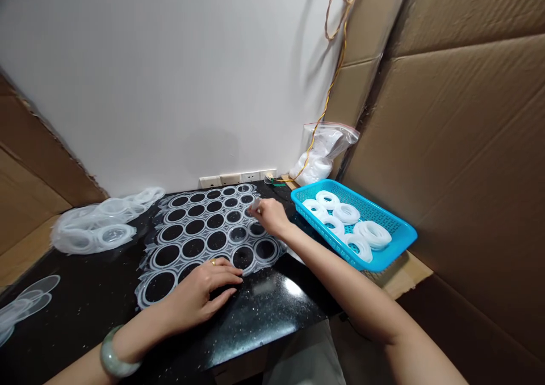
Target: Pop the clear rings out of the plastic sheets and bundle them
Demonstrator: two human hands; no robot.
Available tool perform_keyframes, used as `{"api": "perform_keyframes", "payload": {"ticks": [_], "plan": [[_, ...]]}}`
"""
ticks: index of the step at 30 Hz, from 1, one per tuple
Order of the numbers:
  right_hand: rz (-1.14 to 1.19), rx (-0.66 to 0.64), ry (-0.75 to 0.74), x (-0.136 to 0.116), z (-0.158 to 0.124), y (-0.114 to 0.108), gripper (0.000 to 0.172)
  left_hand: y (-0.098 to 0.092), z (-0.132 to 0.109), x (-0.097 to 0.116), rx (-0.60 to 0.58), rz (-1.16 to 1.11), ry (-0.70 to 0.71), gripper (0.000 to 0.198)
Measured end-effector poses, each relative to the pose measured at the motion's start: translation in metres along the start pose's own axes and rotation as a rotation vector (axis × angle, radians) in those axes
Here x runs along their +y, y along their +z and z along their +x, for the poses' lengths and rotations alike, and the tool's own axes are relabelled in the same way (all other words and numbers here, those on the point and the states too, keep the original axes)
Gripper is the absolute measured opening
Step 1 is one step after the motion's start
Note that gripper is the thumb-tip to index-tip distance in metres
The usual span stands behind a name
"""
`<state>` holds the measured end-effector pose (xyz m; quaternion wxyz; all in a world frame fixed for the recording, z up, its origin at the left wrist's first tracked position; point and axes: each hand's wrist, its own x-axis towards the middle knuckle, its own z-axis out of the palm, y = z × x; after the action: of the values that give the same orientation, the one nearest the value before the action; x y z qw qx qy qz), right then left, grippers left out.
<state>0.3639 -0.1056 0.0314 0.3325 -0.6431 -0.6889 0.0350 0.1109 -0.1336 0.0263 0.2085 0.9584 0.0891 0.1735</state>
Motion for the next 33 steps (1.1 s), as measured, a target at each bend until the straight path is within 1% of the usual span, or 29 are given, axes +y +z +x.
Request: {"api": "perform_keyframes", "payload": {"ticks": [3,6,9,14,18,21,25,28,30,33], "plan": [[0.379,-0.142,0.053,-0.006,-0.007,0.025,0.017,0.000,0.007,-0.013,0.088,0.030,-0.030,0.025],[0.627,-0.239,0.092,-0.009,-0.013,0.041,0.023,0.001,0.010,-0.027,0.108,0.090,-0.101,0.028],[0.686,-0.271,0.131,-0.007,-0.016,0.045,0.028,0.004,0.008,-0.034,0.094,0.108,-0.134,0.033],[0.679,-0.270,0.129,-0.001,-0.019,0.049,0.028,0.009,0.004,-0.036,0.099,0.115,-0.110,0.034],[0.576,-0.267,0.106,0.001,-0.020,0.053,0.026,0.011,0.003,-0.037,0.096,0.136,-0.106,0.035],[0.464,-0.255,0.057,-0.003,-0.021,0.051,0.025,0.011,0.004,-0.037,0.077,0.141,-0.125,0.034],[0.254,-0.222,-0.127,-0.013,-0.027,0.042,0.020,0.010,0.005,-0.036,0.061,0.152,-0.144,0.033],[0.004,-0.196,-0.237,-0.021,-0.030,0.037,0.022,0.007,0.005,-0.035,0.049,0.155,-0.143,0.032],[-0.188,-0.210,-0.242,-0.024,-0.028,0.035,0.023,0.006,0.005,-0.035,0.039,0.148,-0.138,0.031],[-0.393,-0.220,-0.180,-0.023,-0.012,0.027,0.023,0.005,0.004,-0.035,0.031,0.140,-0.138,0.031]]}}
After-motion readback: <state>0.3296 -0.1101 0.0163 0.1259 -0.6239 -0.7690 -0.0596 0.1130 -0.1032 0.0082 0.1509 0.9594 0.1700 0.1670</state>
